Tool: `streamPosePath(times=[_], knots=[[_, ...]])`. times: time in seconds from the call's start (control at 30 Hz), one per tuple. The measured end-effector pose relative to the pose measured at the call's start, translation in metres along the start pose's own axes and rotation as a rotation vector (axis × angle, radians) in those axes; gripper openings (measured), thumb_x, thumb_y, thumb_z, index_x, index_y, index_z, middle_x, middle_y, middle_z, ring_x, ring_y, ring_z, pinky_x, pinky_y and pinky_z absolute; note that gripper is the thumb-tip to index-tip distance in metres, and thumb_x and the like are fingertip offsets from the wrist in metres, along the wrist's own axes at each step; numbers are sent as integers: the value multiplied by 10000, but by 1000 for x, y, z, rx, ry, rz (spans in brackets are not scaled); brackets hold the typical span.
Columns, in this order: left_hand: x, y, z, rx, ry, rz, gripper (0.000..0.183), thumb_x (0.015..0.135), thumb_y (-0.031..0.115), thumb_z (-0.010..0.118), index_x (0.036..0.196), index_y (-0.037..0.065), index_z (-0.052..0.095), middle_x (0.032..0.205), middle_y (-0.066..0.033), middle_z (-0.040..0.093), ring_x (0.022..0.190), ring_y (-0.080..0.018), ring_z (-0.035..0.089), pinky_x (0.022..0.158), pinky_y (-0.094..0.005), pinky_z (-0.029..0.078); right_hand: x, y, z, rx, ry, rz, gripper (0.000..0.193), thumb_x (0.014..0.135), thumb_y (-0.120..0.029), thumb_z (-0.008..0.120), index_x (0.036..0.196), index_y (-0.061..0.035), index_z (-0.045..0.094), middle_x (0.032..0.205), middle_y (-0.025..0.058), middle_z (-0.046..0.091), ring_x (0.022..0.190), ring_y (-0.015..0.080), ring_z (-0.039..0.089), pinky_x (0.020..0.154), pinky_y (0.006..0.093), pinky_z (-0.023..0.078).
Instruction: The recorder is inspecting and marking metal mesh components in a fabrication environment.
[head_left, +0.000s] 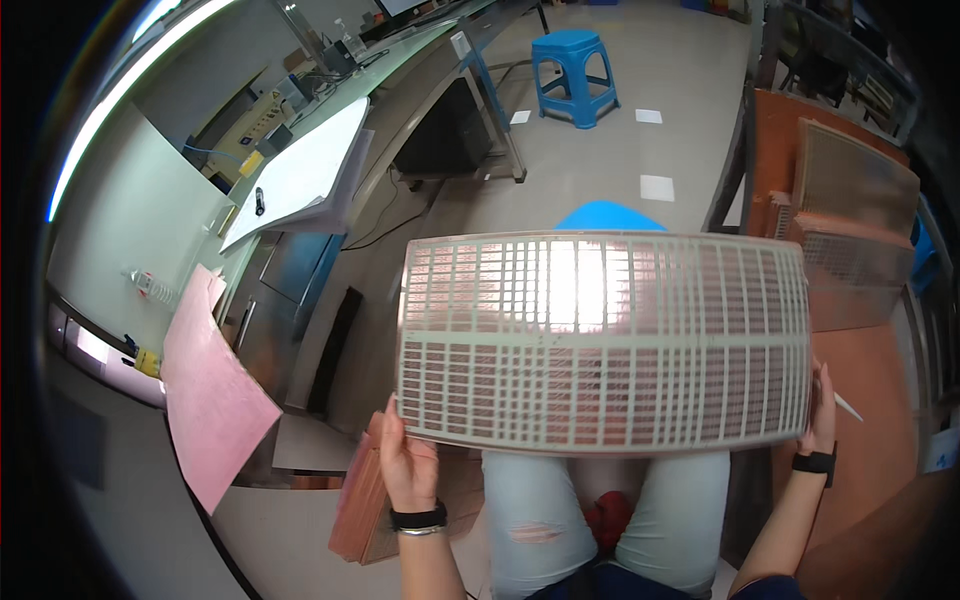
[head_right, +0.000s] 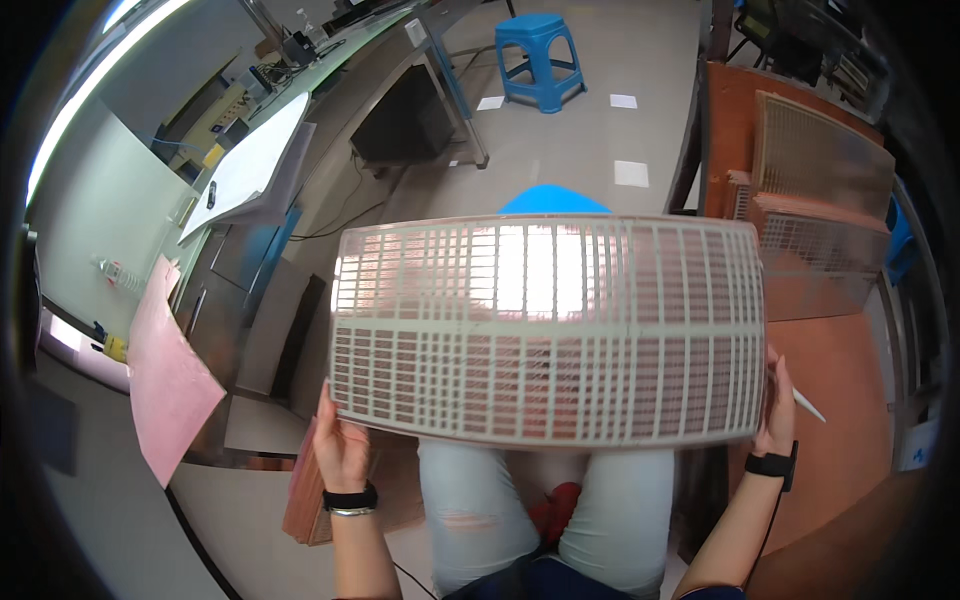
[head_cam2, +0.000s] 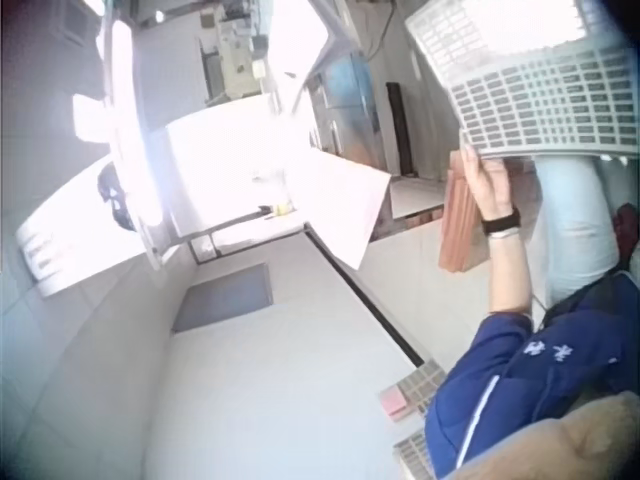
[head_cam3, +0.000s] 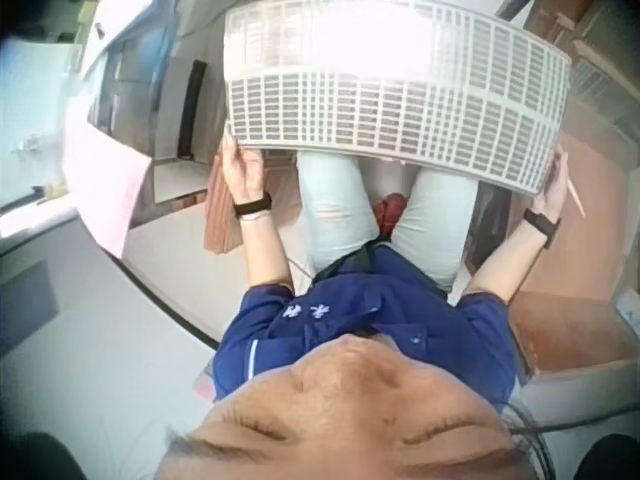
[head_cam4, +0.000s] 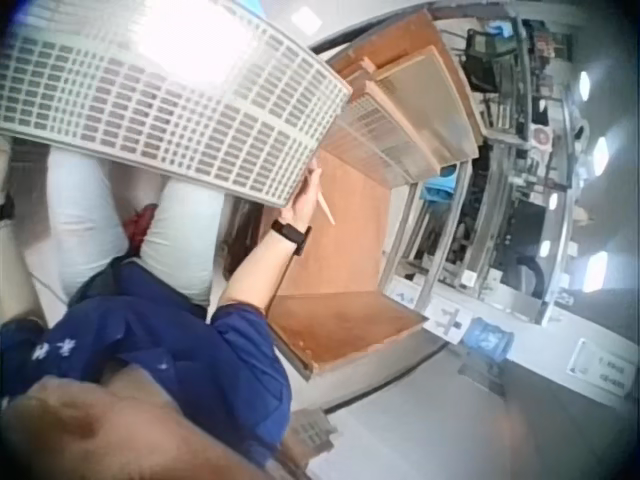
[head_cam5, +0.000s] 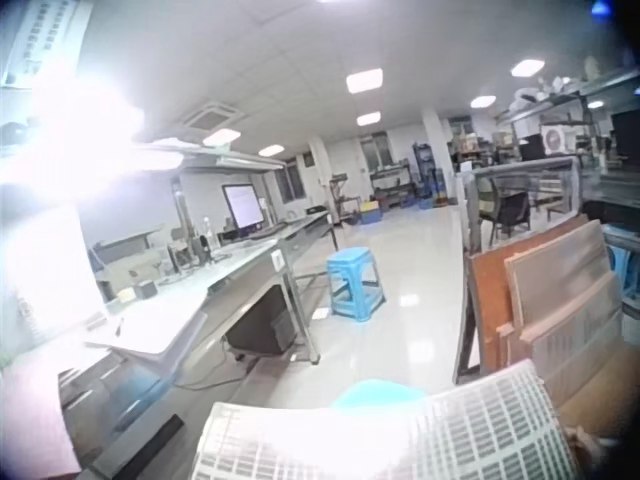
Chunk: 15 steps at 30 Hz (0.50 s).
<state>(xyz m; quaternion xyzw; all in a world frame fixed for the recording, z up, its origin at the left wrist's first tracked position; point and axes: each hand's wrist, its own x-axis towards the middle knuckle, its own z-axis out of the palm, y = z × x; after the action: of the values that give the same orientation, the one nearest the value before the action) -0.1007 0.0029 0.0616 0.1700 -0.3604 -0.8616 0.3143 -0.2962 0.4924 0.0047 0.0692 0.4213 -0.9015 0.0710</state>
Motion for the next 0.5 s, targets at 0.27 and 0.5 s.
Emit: streamPosePath(times=[0.27, 0.5], knots=[[2, -9, 36, -285, 87, -46, 410, 957, 217, 449, 1313, 18, 400, 1280, -118, 494, 1178, -210, 471, 1022, -368, 381, -57, 8, 22, -112, 71, -23, 282, 948, -174, 452, 1163, 1, 506, 1052, 85, 613, 914, 156, 611, 794, 270, 505], [-97, -90, 113, -211, -281, -433, 486, 917, 69, 496, 1356, 85, 291, 1353, -79, 388, 1222, -202, 409, 1029, -374, 353, -116, 56, 97, 147, 58, 31, 387, 960, -157, 430, 1321, -31, 369, 1242, 113, 505, 1115, 192, 519, 928, 345, 453]])
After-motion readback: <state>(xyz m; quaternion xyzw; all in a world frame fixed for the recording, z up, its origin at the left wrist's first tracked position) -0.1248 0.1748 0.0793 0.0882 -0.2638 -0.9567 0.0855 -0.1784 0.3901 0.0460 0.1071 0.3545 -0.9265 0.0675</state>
